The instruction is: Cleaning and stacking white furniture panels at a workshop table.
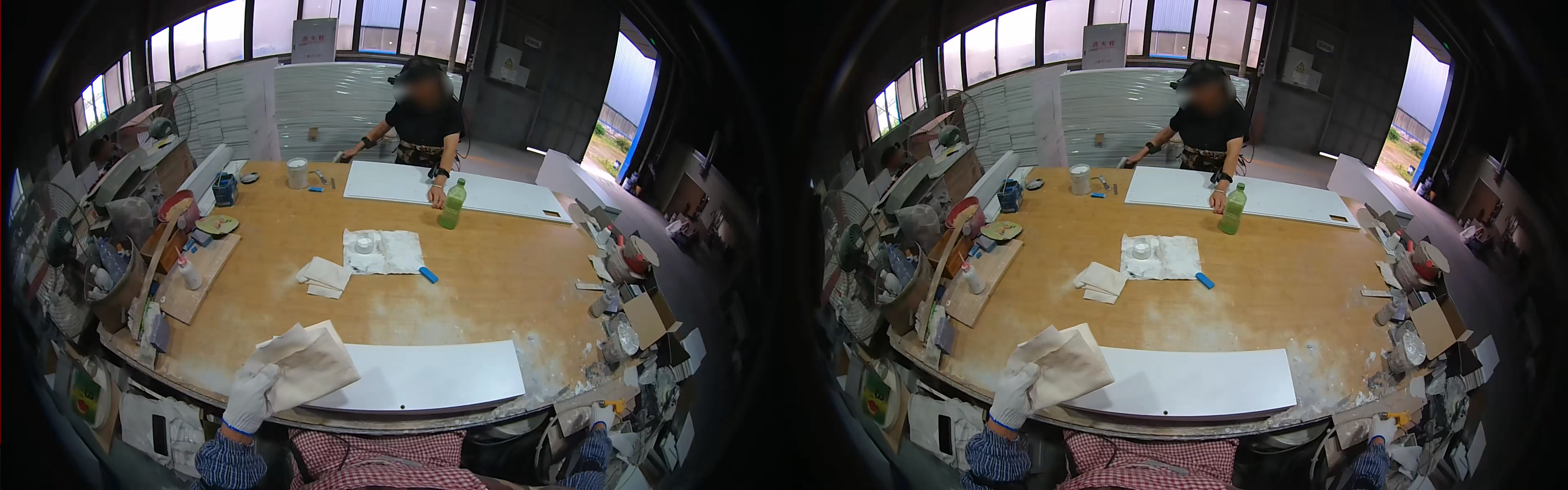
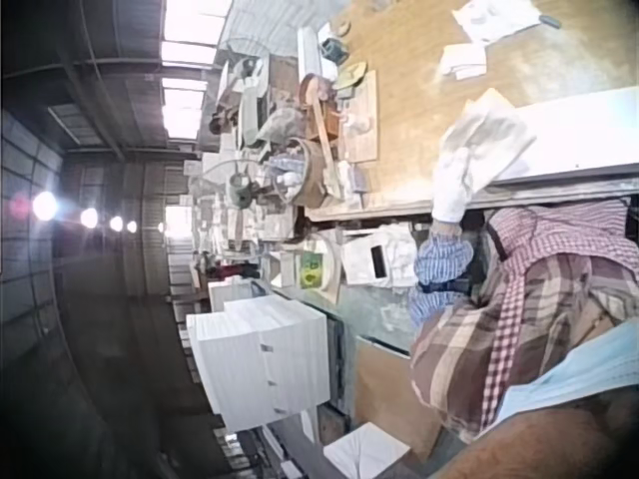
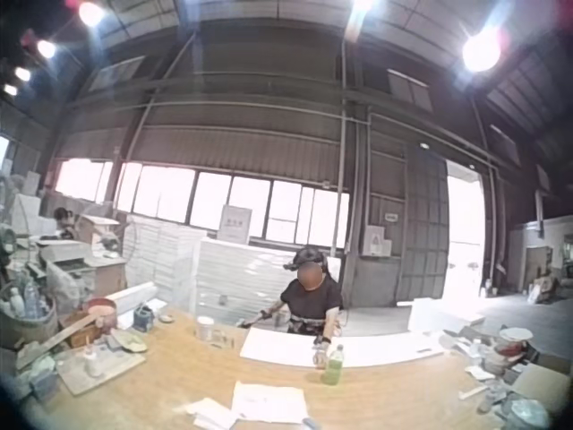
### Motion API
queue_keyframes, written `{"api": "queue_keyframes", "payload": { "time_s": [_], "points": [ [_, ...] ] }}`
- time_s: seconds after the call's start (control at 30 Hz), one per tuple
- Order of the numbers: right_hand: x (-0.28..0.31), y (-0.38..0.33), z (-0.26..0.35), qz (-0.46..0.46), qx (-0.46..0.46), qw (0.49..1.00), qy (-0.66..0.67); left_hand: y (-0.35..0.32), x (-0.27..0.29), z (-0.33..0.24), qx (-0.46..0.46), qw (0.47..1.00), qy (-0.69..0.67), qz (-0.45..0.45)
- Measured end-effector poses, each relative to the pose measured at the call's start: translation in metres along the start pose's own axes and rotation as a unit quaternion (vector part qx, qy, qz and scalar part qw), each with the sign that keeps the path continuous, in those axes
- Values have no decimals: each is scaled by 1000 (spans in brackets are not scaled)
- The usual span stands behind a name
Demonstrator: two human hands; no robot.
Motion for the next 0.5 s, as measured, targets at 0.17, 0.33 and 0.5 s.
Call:
{"api": "queue_keyframes", "payload": {
  "time_s": [0.17, 0.33, 0.5],
  "points": [
    [80, -127, 108, 36, 311, 871, 378, 35, -24, 26, 34, 971, 228, 63],
    [62, -326, 243, 401, 471, 565, 546, 47, -112, 78, 68, 966, 153, 197],
    [17, -361, 279, 464, 291, 529, 649, 35, -145, 99, -102, 937, 235, 235]
  ]
}}
Point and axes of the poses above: each hand's wrist, its own y-axis towards the middle knuckle, its own x-axis out of the back of the hand, z = x × y, the point moved 1 cm from there along y, towards the middle knuckle, and after that the axes turned 4 degrees about x, right-handed, at the moved point
